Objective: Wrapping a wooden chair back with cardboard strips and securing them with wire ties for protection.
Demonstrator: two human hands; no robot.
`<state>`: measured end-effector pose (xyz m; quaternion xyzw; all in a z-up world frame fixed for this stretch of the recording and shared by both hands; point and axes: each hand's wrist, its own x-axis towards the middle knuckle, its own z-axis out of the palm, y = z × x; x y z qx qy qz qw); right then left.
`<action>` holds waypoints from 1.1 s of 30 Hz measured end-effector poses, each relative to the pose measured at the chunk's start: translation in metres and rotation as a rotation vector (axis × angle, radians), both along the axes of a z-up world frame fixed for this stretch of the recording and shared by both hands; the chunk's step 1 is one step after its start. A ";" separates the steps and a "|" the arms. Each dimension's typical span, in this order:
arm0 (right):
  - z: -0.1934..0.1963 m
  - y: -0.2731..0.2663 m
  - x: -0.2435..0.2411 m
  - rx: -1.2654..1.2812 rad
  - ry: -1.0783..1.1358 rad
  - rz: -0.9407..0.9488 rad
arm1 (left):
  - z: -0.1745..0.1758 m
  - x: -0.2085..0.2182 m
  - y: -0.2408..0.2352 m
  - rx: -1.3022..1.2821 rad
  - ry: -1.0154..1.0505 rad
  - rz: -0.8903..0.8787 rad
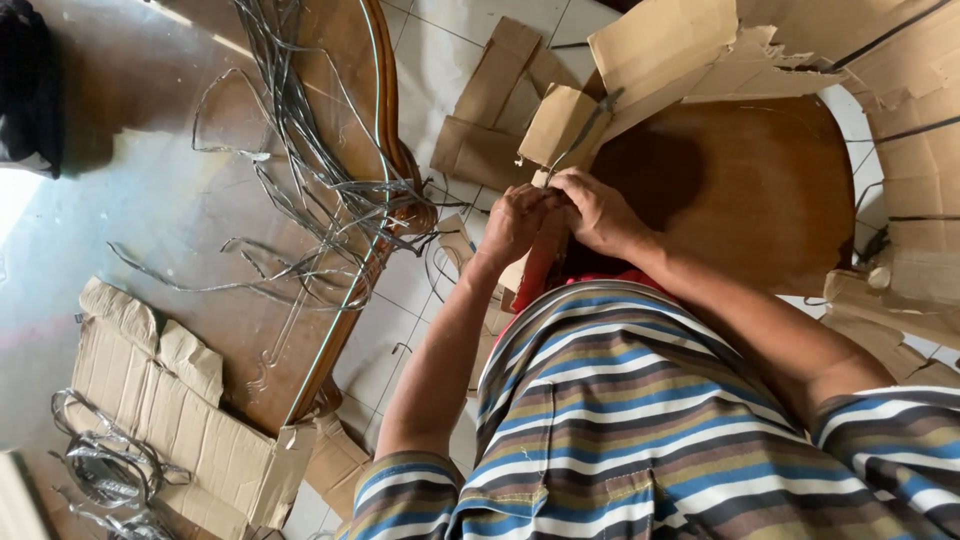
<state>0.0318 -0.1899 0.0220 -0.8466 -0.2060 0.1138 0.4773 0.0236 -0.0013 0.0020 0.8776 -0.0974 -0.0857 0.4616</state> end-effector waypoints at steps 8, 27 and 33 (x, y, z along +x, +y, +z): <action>-0.012 0.013 0.002 -0.048 -0.013 -0.032 | 0.033 0.001 -0.010 -0.035 0.157 0.144; -0.026 0.021 -0.008 0.075 -0.048 -0.292 | 0.013 -0.005 -0.013 -0.060 0.165 0.197; -0.046 0.015 -0.008 -0.169 -0.294 -0.227 | 0.029 -0.011 -0.022 0.041 0.133 0.227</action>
